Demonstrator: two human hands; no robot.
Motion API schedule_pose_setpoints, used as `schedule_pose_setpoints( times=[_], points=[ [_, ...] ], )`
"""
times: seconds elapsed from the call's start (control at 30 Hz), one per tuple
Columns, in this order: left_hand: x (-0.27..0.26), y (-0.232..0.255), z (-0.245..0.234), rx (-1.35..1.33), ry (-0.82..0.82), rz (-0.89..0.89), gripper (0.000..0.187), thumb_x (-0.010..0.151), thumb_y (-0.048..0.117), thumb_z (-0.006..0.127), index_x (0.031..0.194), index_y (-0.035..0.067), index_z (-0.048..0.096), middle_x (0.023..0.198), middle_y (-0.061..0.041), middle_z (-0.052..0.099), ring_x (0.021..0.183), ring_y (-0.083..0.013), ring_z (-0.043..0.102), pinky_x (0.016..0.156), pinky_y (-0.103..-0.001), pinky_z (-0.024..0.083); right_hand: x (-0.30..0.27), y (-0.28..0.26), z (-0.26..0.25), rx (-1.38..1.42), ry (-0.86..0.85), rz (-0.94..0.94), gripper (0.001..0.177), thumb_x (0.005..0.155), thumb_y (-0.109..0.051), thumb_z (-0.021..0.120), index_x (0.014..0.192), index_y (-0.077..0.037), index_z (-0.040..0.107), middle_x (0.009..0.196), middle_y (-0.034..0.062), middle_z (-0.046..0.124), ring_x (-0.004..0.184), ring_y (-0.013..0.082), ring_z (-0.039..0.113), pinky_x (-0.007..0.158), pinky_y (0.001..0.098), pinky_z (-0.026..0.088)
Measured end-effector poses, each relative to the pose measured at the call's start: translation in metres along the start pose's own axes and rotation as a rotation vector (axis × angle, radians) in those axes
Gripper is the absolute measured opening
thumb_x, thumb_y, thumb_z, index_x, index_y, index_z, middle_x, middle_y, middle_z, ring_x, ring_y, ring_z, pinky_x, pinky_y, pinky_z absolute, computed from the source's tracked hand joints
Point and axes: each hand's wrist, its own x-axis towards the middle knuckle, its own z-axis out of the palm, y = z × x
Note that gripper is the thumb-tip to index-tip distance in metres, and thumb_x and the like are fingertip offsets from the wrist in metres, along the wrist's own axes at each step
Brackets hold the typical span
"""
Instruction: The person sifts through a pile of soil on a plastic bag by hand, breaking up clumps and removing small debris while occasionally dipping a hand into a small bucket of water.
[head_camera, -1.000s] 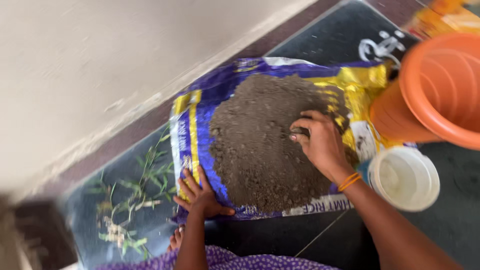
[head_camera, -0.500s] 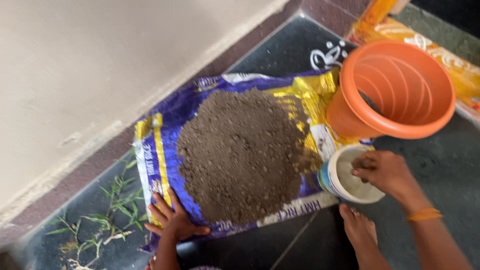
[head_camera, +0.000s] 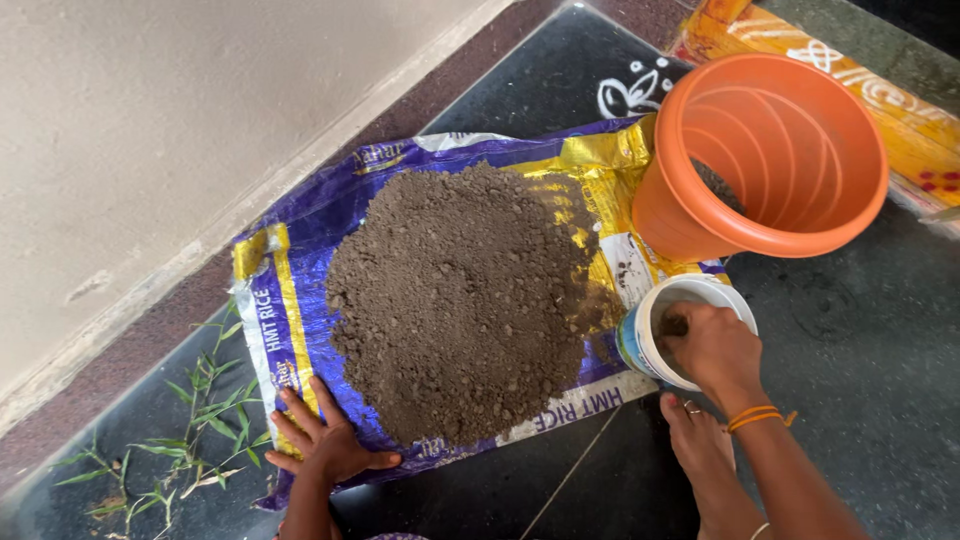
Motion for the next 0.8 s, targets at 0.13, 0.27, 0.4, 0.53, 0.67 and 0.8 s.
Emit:
schedule_pose_setpoints(
  times=[0.13,0.27,0.4,0.53,0.67,0.8],
  points=[
    [0.002,0.0,0.001,0.017,-0.005,0.003,0.184,0.043,0.058,0.105,0.155,0.022,-0.037,0.16,-0.023,-0.044,0.149,-0.0473,-0.036,0.113,-0.076,-0.004,0.001,0.0,0.0,0.035,0.013,0.0,0.036,0.077,-0.038,0.085,0.112,-0.03,0.078,0.101,0.01,0.078,0.097,0.0323,0.074,0.086,0.0452,0.059],
    [0.0,0.0,0.002,0.002,0.003,0.013,0.185,0.043,0.058,0.105,0.155,0.022,-0.037,0.16,-0.023,-0.044,0.149,-0.047,-0.035,0.113,-0.076,-0.004,0.002,0.002,-0.005,0.059,0.003,-0.013,0.036,0.075,-0.037,0.085,0.11,-0.03,0.079,0.101,0.0077,0.078,0.098,0.0312,0.074,0.086,0.0457,0.059],
    [-0.001,0.001,0.0,0.015,0.002,0.005,0.184,0.042,0.058,0.105,0.155,0.023,-0.036,0.16,-0.022,-0.046,0.149,-0.0466,-0.035,0.114,-0.075,-0.003,0.003,0.001,-0.032,0.186,-0.007,-0.007,0.04,0.074,-0.035,0.088,0.111,-0.023,0.08,0.103,0.0063,0.08,0.097,0.0271,0.076,0.088,0.0416,0.059],
    [-0.002,0.002,-0.002,0.015,-0.001,0.003,0.185,0.042,0.058,0.106,0.155,0.024,-0.036,0.16,-0.023,-0.046,0.15,-0.0466,-0.035,0.114,-0.075,-0.002,0.004,-0.025,-0.061,0.881,-0.015,-0.28,0.032,0.08,-0.016,0.081,0.109,-0.006,0.077,0.099,0.0056,0.081,0.088,0.0161,0.075,0.079,0.0314,0.058],
    [-0.006,0.002,-0.003,0.014,-0.004,0.002,0.184,0.043,0.06,0.105,0.155,0.023,-0.037,0.16,-0.023,-0.045,0.15,-0.0467,-0.035,0.114,-0.075,-0.002,0.005,-0.098,-0.065,1.095,-0.299,-0.36,0.026,0.085,-0.007,0.073,0.11,-0.007,0.077,0.094,0.002,0.08,0.082,0.0097,0.074,0.071,0.0266,0.06],
    [-0.007,0.004,-0.006,-0.007,-0.019,0.005,0.184,0.044,0.059,0.104,0.155,0.024,-0.038,0.16,-0.023,-0.045,0.15,-0.0465,-0.034,0.115,-0.074,0.001,0.002,-0.158,-0.051,1.04,-0.295,-0.481,0.02,0.086,-0.005,0.075,0.106,-0.003,0.079,0.087,0.005,0.079,0.073,0.0105,0.069,0.064,0.0262,0.054]
  ],
)
